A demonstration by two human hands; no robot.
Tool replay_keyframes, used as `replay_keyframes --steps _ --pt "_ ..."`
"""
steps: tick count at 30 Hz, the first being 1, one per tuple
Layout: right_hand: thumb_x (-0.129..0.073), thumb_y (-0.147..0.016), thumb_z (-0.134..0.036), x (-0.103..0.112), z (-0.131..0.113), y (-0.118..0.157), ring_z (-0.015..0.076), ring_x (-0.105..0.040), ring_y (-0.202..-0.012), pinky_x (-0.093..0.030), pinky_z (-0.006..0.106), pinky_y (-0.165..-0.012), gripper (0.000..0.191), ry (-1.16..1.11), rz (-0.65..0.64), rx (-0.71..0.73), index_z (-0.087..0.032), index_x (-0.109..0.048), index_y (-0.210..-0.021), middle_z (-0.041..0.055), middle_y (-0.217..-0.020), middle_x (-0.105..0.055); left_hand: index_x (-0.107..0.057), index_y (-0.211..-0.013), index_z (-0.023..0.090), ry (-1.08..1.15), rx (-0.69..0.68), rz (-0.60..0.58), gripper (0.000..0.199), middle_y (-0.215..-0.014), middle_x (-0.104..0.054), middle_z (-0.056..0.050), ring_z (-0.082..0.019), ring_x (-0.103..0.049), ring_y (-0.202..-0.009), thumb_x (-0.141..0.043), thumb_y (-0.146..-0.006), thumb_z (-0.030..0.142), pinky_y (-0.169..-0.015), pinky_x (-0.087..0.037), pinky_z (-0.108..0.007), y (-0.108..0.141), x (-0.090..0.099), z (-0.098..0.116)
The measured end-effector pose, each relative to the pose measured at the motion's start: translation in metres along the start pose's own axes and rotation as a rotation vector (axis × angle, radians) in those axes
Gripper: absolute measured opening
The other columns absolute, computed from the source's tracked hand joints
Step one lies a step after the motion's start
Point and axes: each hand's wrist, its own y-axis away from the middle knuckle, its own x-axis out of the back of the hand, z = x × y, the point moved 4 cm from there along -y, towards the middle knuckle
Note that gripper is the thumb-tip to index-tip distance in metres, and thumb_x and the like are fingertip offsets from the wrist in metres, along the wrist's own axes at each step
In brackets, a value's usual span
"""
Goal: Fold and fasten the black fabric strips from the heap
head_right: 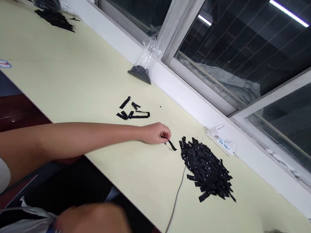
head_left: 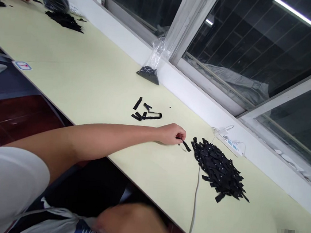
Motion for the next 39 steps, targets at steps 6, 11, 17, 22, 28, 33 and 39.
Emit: replay_keyframes --steps 6,11,17,22,28,33,39 --pt "-0.059 -0.084 -0.037 0.172 0.163 0.026 0.0201 -0.059 -0.058 -0.041 0.032 -0.057 0.018 0.174 0.632 -0.519 -0.026 -0.071 -0.075 0.0018 -0.066 -0.069 -0.066 -0.082 0.017 -0.051 0.086 0.118 0.007 -0.084 -0.068 -0.003 -0.015 -0.059 -0.077 -0.060 -0.079 0.014 -0.070 -0.045 -0.027 -0.001 0.012 -0.009" --pt "-0.061 -0.083 -0.045 0.139 0.213 -0.010 0.0192 -0.060 -0.062 -0.046 0.033 -0.064 0.026 0.121 0.644 -0.405 -0.024 -0.075 -0.091 0.0041 -0.082 -0.074 -0.066 -0.084 0.017 -0.099 0.134 0.262 0.007 -0.088 -0.069 -0.003 -0.016 -0.061 -0.080 -0.061 -0.081 0.015 -0.073 -0.047 -0.028 -0.004 0.028 -0.016" --pt "-0.060 -0.084 -0.042 0.123 0.212 -0.019 0.0194 -0.062 -0.066 -0.047 0.033 -0.070 0.025 0.082 0.674 -0.390 -0.023 -0.075 -0.089 0.0056 -0.083 -0.074 -0.067 -0.087 0.017 -0.136 0.142 0.276 0.006 -0.094 -0.070 -0.004 -0.016 -0.061 -0.082 -0.063 -0.083 0.017 -0.073 -0.047 -0.028 -0.006 0.029 -0.017" --pt "-0.059 -0.083 -0.039 0.129 0.217 -0.018 0.0187 -0.061 -0.065 -0.044 0.031 -0.067 0.022 0.069 0.688 -0.442 -0.022 -0.073 -0.082 0.0037 -0.074 -0.071 -0.067 -0.086 0.017 -0.145 0.124 0.251 0.006 -0.093 -0.070 -0.003 -0.015 -0.060 -0.080 -0.063 -0.083 0.017 -0.073 -0.046 -0.028 -0.005 0.023 -0.013" --pt "-0.059 -0.084 -0.036 0.127 0.219 -0.018 0.0185 -0.060 -0.067 -0.042 0.030 -0.067 0.018 0.075 0.675 -0.470 -0.020 -0.068 -0.080 0.0036 -0.074 -0.070 -0.067 -0.086 0.018 -0.158 0.127 0.213 0.006 -0.093 -0.070 -0.004 -0.015 -0.060 -0.080 -0.062 -0.083 0.016 -0.071 -0.045 -0.028 -0.003 0.022 -0.008" --pt "-0.056 -0.088 -0.032 0.124 0.223 -0.021 0.0207 -0.061 -0.076 -0.041 0.032 -0.072 0.016 0.173 0.658 -0.440 -0.020 -0.063 -0.082 0.0070 -0.084 -0.070 -0.067 -0.086 0.017 -0.185 0.110 0.194 0.006 -0.093 -0.070 -0.003 -0.015 -0.060 -0.080 -0.062 -0.083 0.016 -0.071 -0.044 -0.029 -0.004 0.022 -0.011" --pt "-0.053 -0.088 -0.025 0.123 0.217 -0.023 0.0197 -0.060 -0.071 -0.041 0.031 -0.068 0.007 0.203 0.676 -0.386 -0.022 -0.060 -0.088 0.0038 -0.081 -0.069 -0.067 -0.084 0.017 -0.209 0.099 0.181 0.005 -0.093 -0.070 -0.003 -0.015 -0.059 -0.081 -0.062 -0.083 0.017 -0.073 -0.044 -0.029 -0.006 0.022 -0.015"
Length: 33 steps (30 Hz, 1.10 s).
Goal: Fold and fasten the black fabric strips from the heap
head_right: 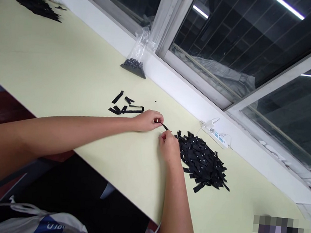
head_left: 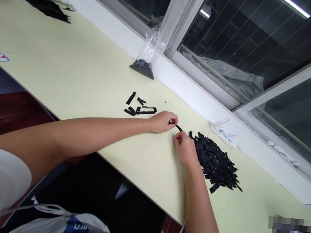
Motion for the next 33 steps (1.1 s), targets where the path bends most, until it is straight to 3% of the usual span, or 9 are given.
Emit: replay_keyframes --steps 4,7,9,13,17,23,33 --pt "-0.055 -0.088 -0.031 0.018 -0.001 0.001 0.0196 -0.064 -0.073 -0.047 0.032 -0.072 0.013 -0.130 0.206 -0.021 -0.022 -0.061 -0.096 0.0048 -0.087 -0.071 -0.068 -0.086 0.017 -0.011 -0.004 -0.049 0.007 -0.090 -0.070 -0.003 -0.015 -0.059 -0.079 -0.062 -0.084 0.017 -0.071 -0.043 -0.028 0.002 0.000 0.003" --pt "-0.056 -0.089 -0.037 0.031 0.004 0.004 0.0206 -0.067 -0.077 -0.051 0.034 -0.077 0.020 -0.181 0.416 -0.046 -0.020 -0.062 -0.100 0.0072 -0.091 -0.072 -0.070 -0.089 0.017 0.045 -0.089 -0.155 0.010 -0.091 -0.070 -0.004 -0.015 -0.060 -0.078 -0.062 -0.084 0.015 -0.072 -0.044 -0.028 0.007 -0.006 0.014" --pt "-0.058 -0.088 -0.039 0.032 0.007 0.005 0.0206 -0.067 -0.078 -0.052 0.035 -0.078 0.023 -0.238 0.461 -0.056 -0.020 -0.062 -0.101 0.0075 -0.090 -0.072 -0.072 -0.090 0.017 0.100 -0.149 -0.228 0.011 -0.092 -0.071 -0.004 -0.014 -0.061 -0.078 -0.062 -0.084 0.016 -0.073 -0.045 -0.027 0.011 -0.012 0.023" --pt "-0.063 -0.083 -0.041 0.018 0.014 0.001 0.0203 -0.068 -0.078 -0.055 0.036 -0.077 0.026 -0.465 0.325 -0.087 -0.020 -0.062 -0.100 0.0083 -0.093 -0.072 -0.073 -0.088 0.018 0.158 -0.201 -0.260 0.013 -0.089 -0.071 -0.003 -0.014 -0.061 -0.078 -0.062 -0.083 0.013 -0.073 -0.044 -0.026 0.015 -0.018 0.034" --pt "-0.069 -0.077 -0.044 0.005 0.019 -0.002 0.0210 -0.069 -0.080 -0.057 0.037 -0.077 0.032 -0.660 0.211 -0.156 -0.020 -0.062 -0.098 0.0087 -0.092 -0.072 -0.073 -0.085 0.017 0.170 -0.161 -0.256 0.011 -0.084 -0.071 -0.001 -0.012 -0.060 -0.073 -0.063 -0.082 0.014 -0.069 -0.042 -0.025 0.015 -0.018 0.032" --pt "-0.076 -0.070 -0.045 0.004 0.018 -0.002 0.0198 -0.069 -0.079 -0.060 0.038 -0.079 0.038 -0.853 0.173 -0.230 -0.020 -0.062 -0.094 0.0054 -0.087 -0.069 -0.074 -0.084 0.017 0.150 -0.079 -0.205 0.011 -0.082 -0.073 0.000 -0.011 -0.060 -0.070 -0.064 -0.081 0.013 -0.066 -0.041 -0.025 0.013 -0.017 0.029" --pt "-0.080 -0.068 -0.048 0.001 0.014 0.000 0.0202 -0.069 -0.079 -0.062 0.042 -0.083 0.039 -0.895 0.128 -0.208 -0.021 -0.063 -0.090 0.0037 -0.083 -0.069 -0.071 -0.082 0.016 0.104 -0.055 -0.172 0.009 -0.078 -0.070 0.000 -0.012 -0.057 -0.069 -0.062 -0.081 0.013 -0.064 -0.040 -0.025 0.013 -0.019 0.018"
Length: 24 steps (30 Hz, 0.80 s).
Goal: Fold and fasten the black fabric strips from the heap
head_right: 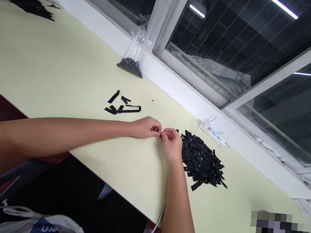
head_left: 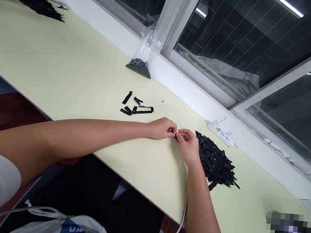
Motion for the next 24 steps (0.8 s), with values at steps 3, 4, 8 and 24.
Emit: replay_keyframes --steps 3,4,8,24 --pt "-0.079 -0.070 -0.050 0.0013 -0.0001 -0.0003 0.0202 -0.069 -0.079 -0.062 0.043 -0.083 0.039 0.004 0.011 0.017 -0.021 -0.062 -0.091 0.0039 -0.086 -0.068 -0.070 -0.084 0.017 -0.007 -0.056 -0.011 0.013 -0.083 -0.070 -0.002 -0.013 -0.059 -0.074 -0.058 -0.082 0.010 -0.068 -0.041 -0.026 -0.0010 -0.0010 0.0010" --pt "-0.078 -0.070 -0.050 0.0021 -0.0004 -0.0004 0.0201 -0.070 -0.078 -0.063 0.044 -0.083 0.039 0.008 0.024 0.021 -0.022 -0.061 -0.091 0.0039 -0.087 -0.068 -0.069 -0.085 0.017 -0.008 -0.073 -0.015 0.014 -0.085 -0.070 -0.002 -0.014 -0.060 -0.076 -0.058 -0.082 0.010 -0.069 -0.042 -0.026 -0.0014 -0.0011 0.0014" --pt "-0.078 -0.070 -0.052 0.0028 -0.0029 -0.0001 0.0199 -0.070 -0.078 -0.062 0.043 -0.083 0.040 0.011 0.019 0.027 -0.022 -0.061 -0.091 0.0037 -0.087 -0.068 -0.070 -0.089 0.017 0.000 -0.086 -0.024 0.012 -0.090 -0.071 -0.004 -0.015 -0.062 -0.081 -0.058 -0.085 0.013 -0.074 -0.044 -0.027 -0.0023 -0.0007 0.0015" --pt "-0.081 -0.069 -0.051 0.0036 -0.0013 0.0006 0.0198 -0.072 -0.079 -0.059 0.040 -0.085 0.043 0.048 -0.082 -0.015 -0.020 -0.064 -0.093 0.0051 -0.089 -0.072 -0.066 -0.080 0.016 -0.037 -0.085 0.015 0.012 -0.084 -0.066 -0.004 -0.015 -0.059 -0.077 -0.058 -0.080 0.008 -0.070 -0.043 -0.027 0.0008 -0.0009 0.0090"
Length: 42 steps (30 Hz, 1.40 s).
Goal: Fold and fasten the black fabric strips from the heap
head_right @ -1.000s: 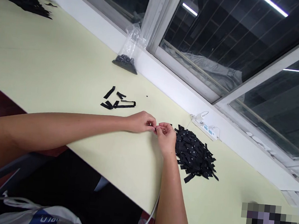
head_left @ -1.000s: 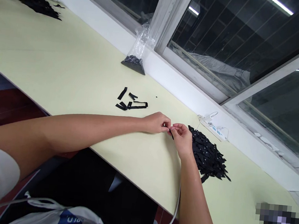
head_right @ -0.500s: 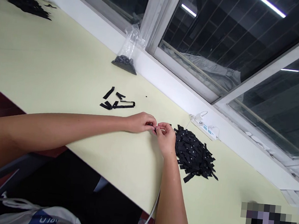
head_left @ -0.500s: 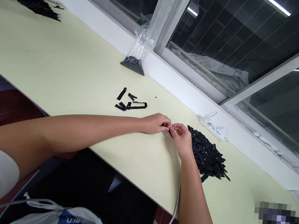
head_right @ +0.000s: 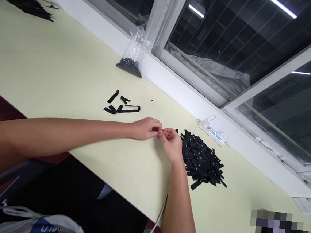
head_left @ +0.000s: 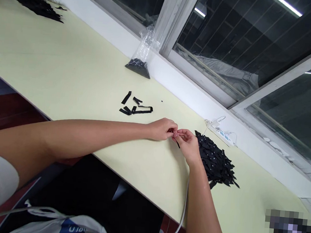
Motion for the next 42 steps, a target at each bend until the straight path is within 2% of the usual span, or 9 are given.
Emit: replay_keyframes --steps 11,16,20,23,28,31,35,38,42 --pt "-0.082 -0.065 -0.048 -0.002 0.001 -0.002 0.0195 -0.071 -0.080 -0.059 0.040 -0.085 0.039 -0.001 -0.028 -0.012 -0.020 -0.064 -0.085 0.0062 -0.086 -0.073 -0.062 -0.083 0.016 0.061 0.039 -0.014 0.016 -0.080 -0.068 -0.001 -0.014 -0.060 -0.074 -0.055 -0.075 0.004 -0.065 -0.042 -0.025 0.001 -0.005 -0.002" --pt "-0.081 -0.065 -0.048 0.001 -0.001 -0.003 0.0196 -0.070 -0.079 -0.060 0.040 -0.082 0.041 -0.052 0.008 -0.044 -0.019 -0.066 -0.089 0.0047 -0.084 -0.072 -0.063 -0.090 0.016 0.176 0.085 -0.002 0.011 -0.083 -0.069 -0.002 -0.014 -0.061 -0.076 -0.061 -0.080 0.012 -0.069 -0.046 -0.026 -0.001 -0.006 -0.006" --pt "-0.073 -0.067 -0.047 0.041 -0.007 -0.003 0.0207 -0.067 -0.070 -0.056 0.037 -0.068 0.037 0.183 0.236 -0.009 -0.018 -0.069 -0.090 0.0057 -0.080 -0.072 -0.064 -0.100 0.017 0.168 0.099 0.023 0.018 -0.100 -0.069 -0.006 -0.016 -0.063 -0.086 -0.063 -0.083 0.018 -0.074 -0.049 -0.028 -0.002 -0.001 -0.010" --pt "-0.064 -0.071 -0.039 0.092 -0.010 0.004 0.0244 -0.064 -0.073 -0.051 0.042 -0.077 0.026 0.575 0.520 0.020 -0.020 -0.074 -0.085 0.0077 -0.077 -0.072 -0.065 -0.104 0.017 0.107 0.102 0.030 0.019 -0.109 -0.069 -0.008 -0.016 -0.062 -0.088 -0.054 -0.088 0.017 -0.081 -0.048 -0.031 -0.002 0.006 -0.011" --pt "-0.063 -0.061 -0.025 0.147 0.012 0.018 0.0399 -0.060 -0.096 -0.040 0.061 -0.087 0.018 0.881 0.750 -0.310 -0.027 -0.075 -0.074 0.0145 -0.085 -0.072 -0.062 -0.111 0.017 -0.033 0.125 0.013 0.025 -0.116 -0.064 -0.010 -0.021 -0.058 -0.106 -0.055 -0.093 0.033 -0.095 -0.044 -0.034 0.001 0.013 -0.010" --pt "-0.061 -0.064 -0.025 0.147 0.014 0.023 0.0468 -0.051 -0.113 -0.036 0.066 -0.089 0.022 0.957 0.849 -0.321 -0.026 -0.076 -0.080 0.0206 -0.104 -0.068 -0.059 -0.117 0.016 -0.067 0.139 -0.035 0.032 -0.121 -0.061 -0.012 -0.024 -0.053 -0.118 -0.054 -0.094 0.039 -0.100 -0.041 -0.035 0.002 0.012 -0.012" --pt "-0.048 -0.073 -0.023 0.130 -0.001 0.025 0.0417 -0.047 -0.123 -0.035 0.063 -0.099 0.032 0.835 0.982 -0.069 -0.026 -0.078 -0.085 0.0141 -0.124 -0.064 -0.059 -0.119 0.017 -0.059 0.123 -0.049 0.031 -0.124 -0.059 -0.012 -0.022 -0.051 -0.120 -0.044 -0.098 0.036 -0.102 -0.040 -0.035 0.001 0.011 -0.016" --pt "-0.041 -0.069 -0.018 0.117 -0.008 0.022 0.0318 -0.056 -0.120 -0.041 0.050 -0.104 0.036 0.615 0.988 0.047 -0.024 -0.076 -0.077 0.0072 -0.124 -0.066 -0.060 -0.116 0.018 -0.055 0.097 -0.031 0.030 -0.124 -0.060 -0.011 -0.022 -0.051 -0.119 -0.039 -0.100 0.032 -0.103 -0.038 -0.035 0.000 0.011 -0.017" --pt "-0.041 -0.060 -0.017 0.105 -0.007 0.016 0.0287 -0.067 -0.104 -0.051 0.046 -0.094 0.021 0.285 0.951 0.001 -0.022 -0.061 -0.059 0.0086 -0.102 -0.074 -0.060 -0.115 0.017 -0.061 0.096 -0.024 0.030 -0.121 -0.061 -0.012 -0.022 -0.051 -0.119 -0.039 -0.100 0.032 -0.104 -0.038 -0.036 -0.001 0.011 -0.019"
